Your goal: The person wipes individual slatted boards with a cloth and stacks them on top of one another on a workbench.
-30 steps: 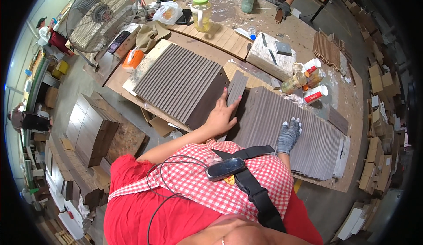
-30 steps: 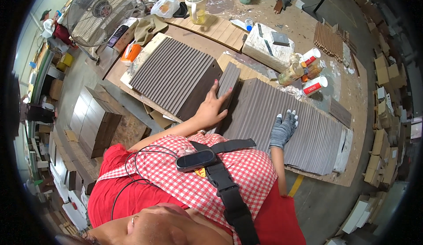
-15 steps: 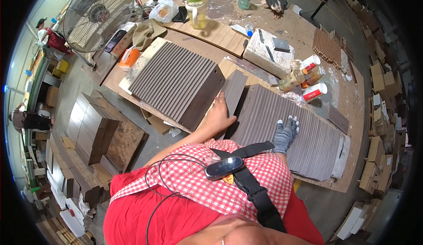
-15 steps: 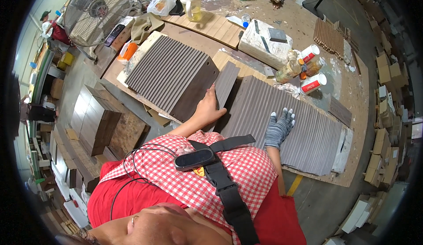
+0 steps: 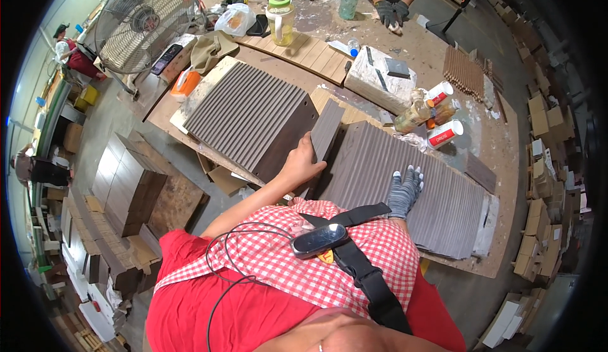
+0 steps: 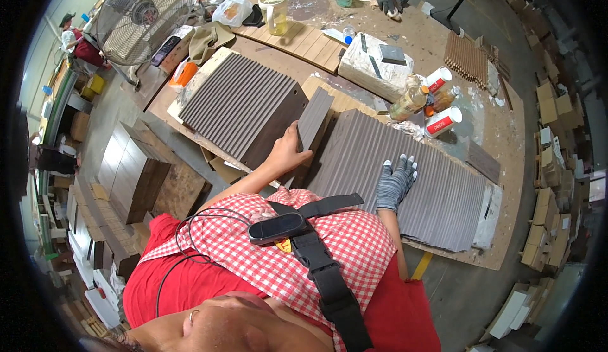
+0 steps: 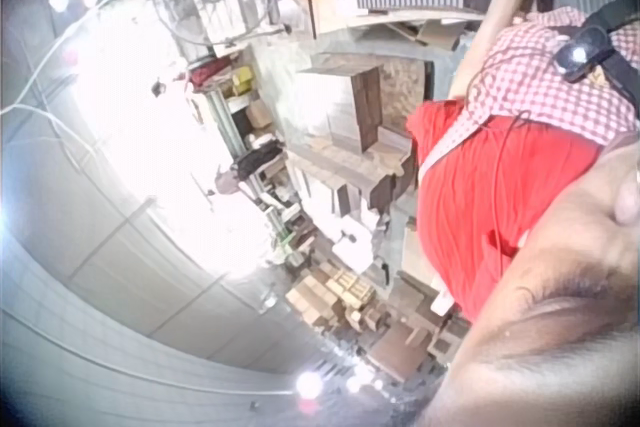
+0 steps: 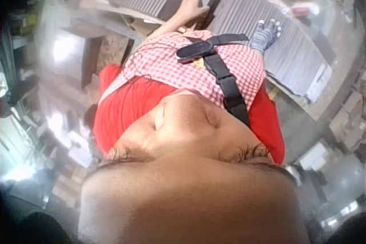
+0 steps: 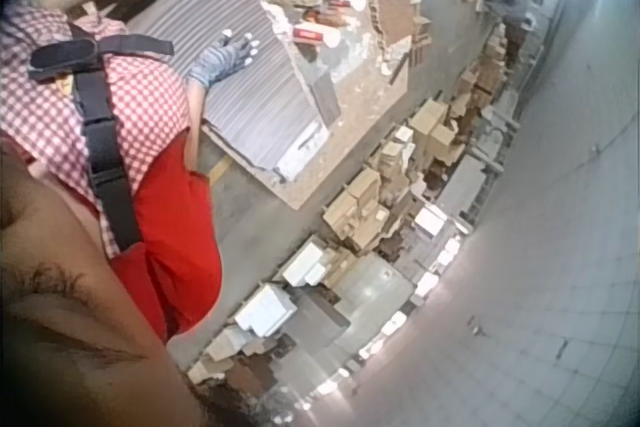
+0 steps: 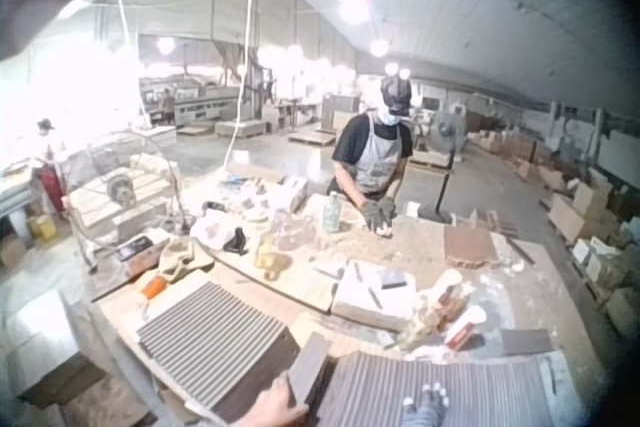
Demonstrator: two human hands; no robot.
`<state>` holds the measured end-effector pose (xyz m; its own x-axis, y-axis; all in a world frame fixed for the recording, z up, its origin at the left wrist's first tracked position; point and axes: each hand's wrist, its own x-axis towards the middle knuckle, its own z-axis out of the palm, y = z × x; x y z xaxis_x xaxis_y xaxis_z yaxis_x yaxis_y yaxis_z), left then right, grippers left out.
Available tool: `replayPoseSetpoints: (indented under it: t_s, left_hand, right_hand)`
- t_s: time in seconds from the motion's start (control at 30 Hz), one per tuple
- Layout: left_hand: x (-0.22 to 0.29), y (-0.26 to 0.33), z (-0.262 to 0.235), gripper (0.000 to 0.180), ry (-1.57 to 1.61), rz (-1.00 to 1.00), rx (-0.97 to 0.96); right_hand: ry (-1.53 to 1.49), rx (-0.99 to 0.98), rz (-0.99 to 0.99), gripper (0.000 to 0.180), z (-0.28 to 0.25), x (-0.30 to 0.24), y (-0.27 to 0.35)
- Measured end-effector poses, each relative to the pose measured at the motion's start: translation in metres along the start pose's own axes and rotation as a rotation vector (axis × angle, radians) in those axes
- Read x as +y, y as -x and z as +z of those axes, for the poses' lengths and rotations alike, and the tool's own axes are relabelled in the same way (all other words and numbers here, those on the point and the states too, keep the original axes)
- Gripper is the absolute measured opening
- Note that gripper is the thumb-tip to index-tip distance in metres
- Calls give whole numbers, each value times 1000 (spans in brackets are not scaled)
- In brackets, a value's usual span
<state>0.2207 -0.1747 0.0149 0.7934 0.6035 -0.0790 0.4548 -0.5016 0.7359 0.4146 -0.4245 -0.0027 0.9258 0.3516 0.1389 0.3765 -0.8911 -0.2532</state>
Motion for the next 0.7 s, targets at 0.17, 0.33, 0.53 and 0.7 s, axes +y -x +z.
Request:
replayPoseSetpoints:
  t_s: [0.17,0.33,0.53,0.7]
  left_hand:
    - [-11,2,-3,93,-2,22,58]
    - [-15,4,-15,91,98,-24,19]
    - [-41,4,-26,86,434,-57,86]
    - [-4,1,-70,81,787,-38,-28]
  right_hand:
    - [-43,-5,-11,55,2,1,-1]
    - [-257,-3,27,54,1,9,-5]
    - [-963,-143,-36,51,-30,-31,-13]
    - [-1399,-416,-166,49,-13,-65,-15]
